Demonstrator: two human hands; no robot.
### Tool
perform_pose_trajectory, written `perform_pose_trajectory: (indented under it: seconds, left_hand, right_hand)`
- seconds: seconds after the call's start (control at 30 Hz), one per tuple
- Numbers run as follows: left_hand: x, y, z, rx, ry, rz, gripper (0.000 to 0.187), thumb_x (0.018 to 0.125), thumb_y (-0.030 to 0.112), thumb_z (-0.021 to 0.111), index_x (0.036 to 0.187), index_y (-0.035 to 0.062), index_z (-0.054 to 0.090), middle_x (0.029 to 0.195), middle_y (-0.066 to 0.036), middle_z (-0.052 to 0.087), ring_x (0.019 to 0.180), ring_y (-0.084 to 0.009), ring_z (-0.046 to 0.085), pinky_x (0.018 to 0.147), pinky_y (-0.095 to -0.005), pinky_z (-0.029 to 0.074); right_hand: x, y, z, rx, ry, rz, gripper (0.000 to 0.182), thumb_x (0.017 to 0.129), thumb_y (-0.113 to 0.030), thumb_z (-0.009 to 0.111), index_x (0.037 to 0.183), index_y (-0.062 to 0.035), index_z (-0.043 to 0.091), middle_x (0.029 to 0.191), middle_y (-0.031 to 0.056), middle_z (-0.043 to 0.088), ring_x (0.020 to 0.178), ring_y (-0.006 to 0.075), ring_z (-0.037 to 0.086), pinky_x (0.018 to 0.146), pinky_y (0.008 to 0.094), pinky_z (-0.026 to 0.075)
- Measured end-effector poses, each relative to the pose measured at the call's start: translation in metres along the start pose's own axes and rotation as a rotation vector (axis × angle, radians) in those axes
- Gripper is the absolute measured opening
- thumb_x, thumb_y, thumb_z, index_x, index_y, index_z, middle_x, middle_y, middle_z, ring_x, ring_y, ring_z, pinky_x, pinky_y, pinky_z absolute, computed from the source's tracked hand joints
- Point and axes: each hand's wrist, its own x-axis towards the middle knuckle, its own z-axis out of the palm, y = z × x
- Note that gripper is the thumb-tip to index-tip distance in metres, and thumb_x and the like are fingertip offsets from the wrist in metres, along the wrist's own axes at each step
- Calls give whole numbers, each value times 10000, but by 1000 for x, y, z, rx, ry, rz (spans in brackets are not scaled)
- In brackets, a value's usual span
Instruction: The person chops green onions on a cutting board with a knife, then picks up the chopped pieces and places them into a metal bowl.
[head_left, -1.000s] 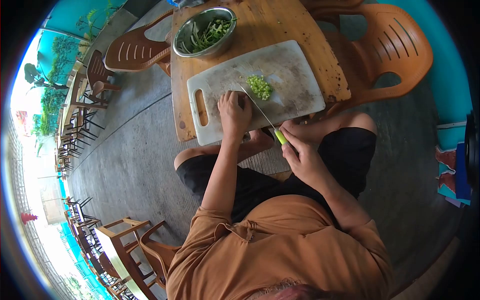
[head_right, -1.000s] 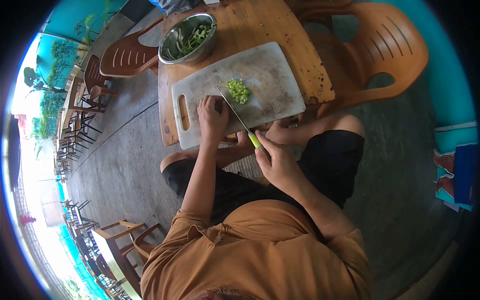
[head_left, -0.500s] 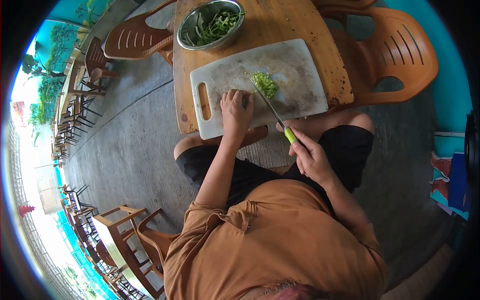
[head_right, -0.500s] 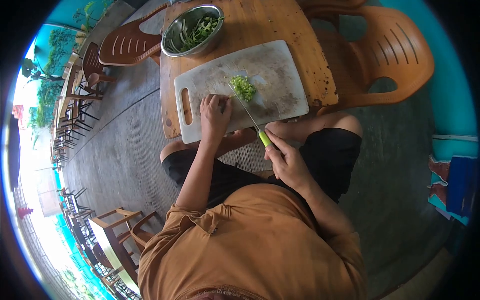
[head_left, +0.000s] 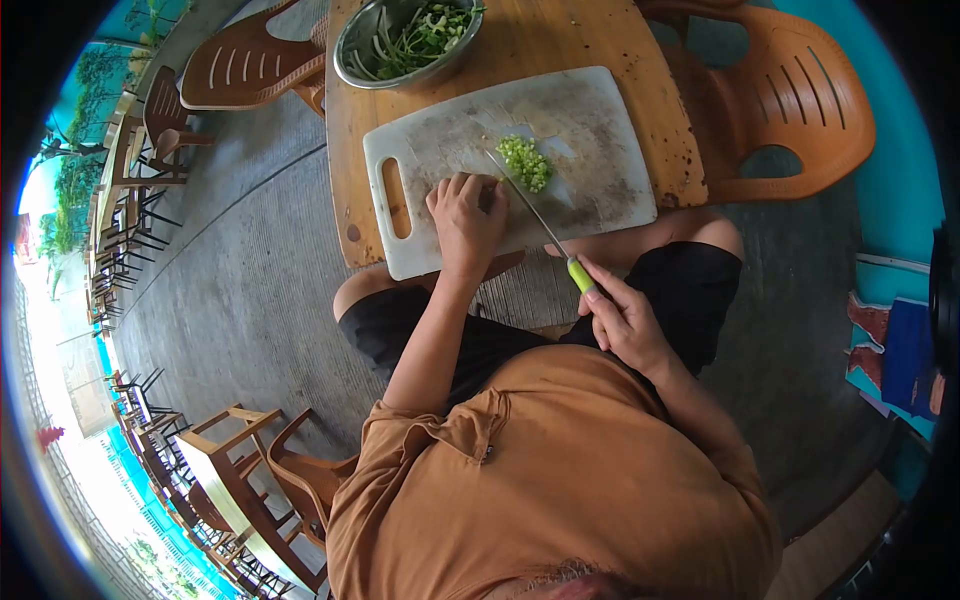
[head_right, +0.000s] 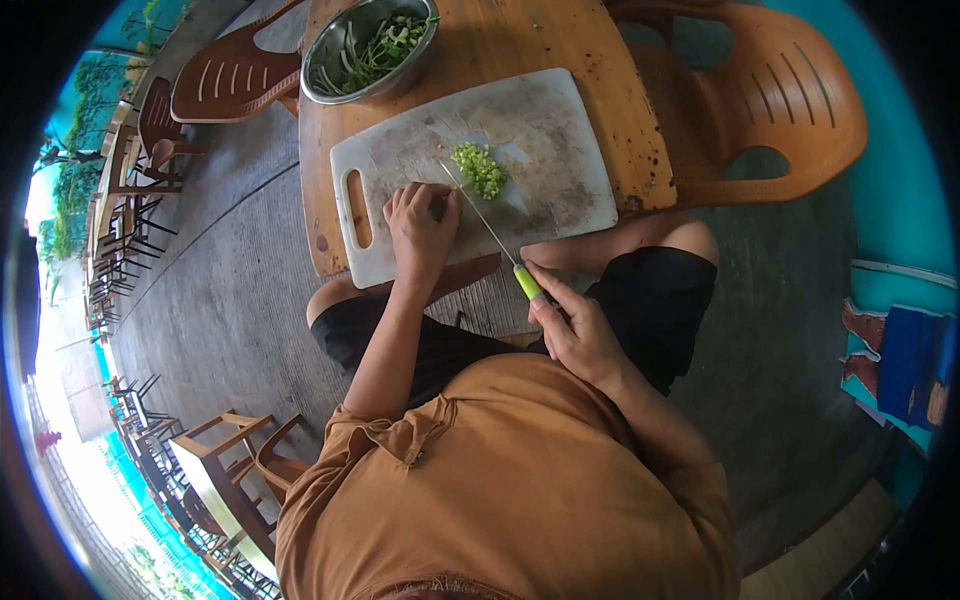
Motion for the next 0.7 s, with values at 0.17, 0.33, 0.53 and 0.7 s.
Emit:
perform_pose_trajectory:
  seconds: [0.17, 0.33, 0.53, 0.7]
  left_hand:
    - [0, -2, 2, -2, 8, 3, 94, 874, 153, 798, 925, 86, 757, 936, -67, 696, 963, -303, 649, 981, -458, 445]
    - [2, 0, 0, 7, 7, 17, 86, 869, 131, 797, 929, 85, 754, 932, -63, 700, 950, -301, 654, 964, -452, 449]
    - [3, -2, 1, -9, 12, 37, 95, 858, 101, 795, 941, 84, 753, 940, -58, 708, 942, -296, 658, 955, -442, 453]
    - [3, -2, -1, -4, 0, 42, 102, 865, 100, 787, 954, 81, 741, 944, -65, 702, 951, -298, 653, 947, -446, 453]
  right_hand:
    - [3, -1, 4, -1, -11, 30, 527, 1120, -150, 559, 1627, -42, 464, 887, 10, 654, 563, 30, 516, 541, 219, 459]
    - [5, -5, 1, -73, -22, 65, 539, 1109, -166, 579, 1618, -29, 469, 942, 69, 719, 624, 82, 591, 616, 269, 520]
    - [11, -10, 7, -285, 4, -11, 522, 1095, -186, 605, 1563, 24, 512, 1210, 250, 758, 935, 285, 764, 875, 357, 586]
    - [32, 4, 19, -334, 77, -202, 501, 1091, -169, 602, 1541, 36, 525, 1310, 321, 690, 1195, 417, 712, 1015, 429, 554]
